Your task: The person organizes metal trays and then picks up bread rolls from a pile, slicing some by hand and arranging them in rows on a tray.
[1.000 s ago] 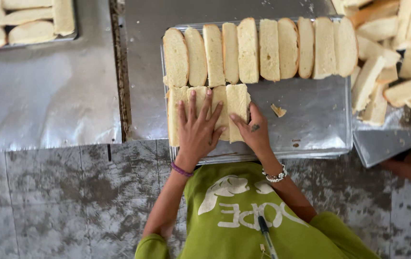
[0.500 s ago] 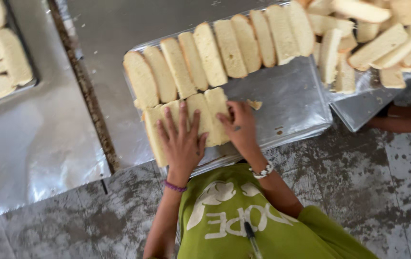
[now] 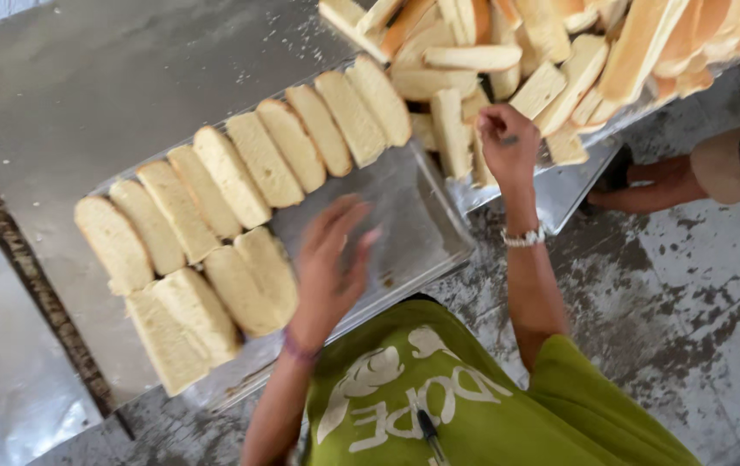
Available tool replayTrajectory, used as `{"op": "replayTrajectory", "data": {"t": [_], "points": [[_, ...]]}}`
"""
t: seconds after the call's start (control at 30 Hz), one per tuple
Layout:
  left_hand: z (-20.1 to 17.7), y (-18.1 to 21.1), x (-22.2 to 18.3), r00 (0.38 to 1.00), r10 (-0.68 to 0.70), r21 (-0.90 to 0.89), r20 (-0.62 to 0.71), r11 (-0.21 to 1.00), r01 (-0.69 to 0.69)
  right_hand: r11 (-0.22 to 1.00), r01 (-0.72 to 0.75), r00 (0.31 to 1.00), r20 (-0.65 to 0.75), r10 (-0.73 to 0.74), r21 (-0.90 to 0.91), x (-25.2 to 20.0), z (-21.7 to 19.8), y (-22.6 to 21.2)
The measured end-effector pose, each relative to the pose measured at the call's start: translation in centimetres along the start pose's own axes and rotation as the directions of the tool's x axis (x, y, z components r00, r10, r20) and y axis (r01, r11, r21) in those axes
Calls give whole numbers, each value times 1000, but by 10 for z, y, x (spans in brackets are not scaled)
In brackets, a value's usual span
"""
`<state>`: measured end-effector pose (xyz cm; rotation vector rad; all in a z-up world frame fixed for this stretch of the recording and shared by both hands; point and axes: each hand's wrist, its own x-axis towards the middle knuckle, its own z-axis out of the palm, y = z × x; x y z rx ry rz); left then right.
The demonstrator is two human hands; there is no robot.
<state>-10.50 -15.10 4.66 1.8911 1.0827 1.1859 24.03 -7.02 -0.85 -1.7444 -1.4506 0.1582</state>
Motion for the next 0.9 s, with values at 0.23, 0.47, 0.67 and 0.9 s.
{"op": "replayTrajectory", "data": {"t": [0.23, 0.47, 0.67, 0.9], "points": [[274, -44, 117, 985, -170, 449, -34, 878, 167, 900, 394, 834, 484, -266, -184, 118, 75, 54], [322, -73, 130, 924, -327, 551, -200, 742, 382, 984, 177, 779, 608, -155, 24, 125, 64, 90], [285, -28, 139, 972, -122, 178, -199, 971, 159, 972, 161, 929, 305, -208, 174, 121, -13, 78], [59, -10, -6, 899, -325, -218, -293, 938, 268, 920, -60, 609, 744, -274, 388, 56, -34, -71]]}}
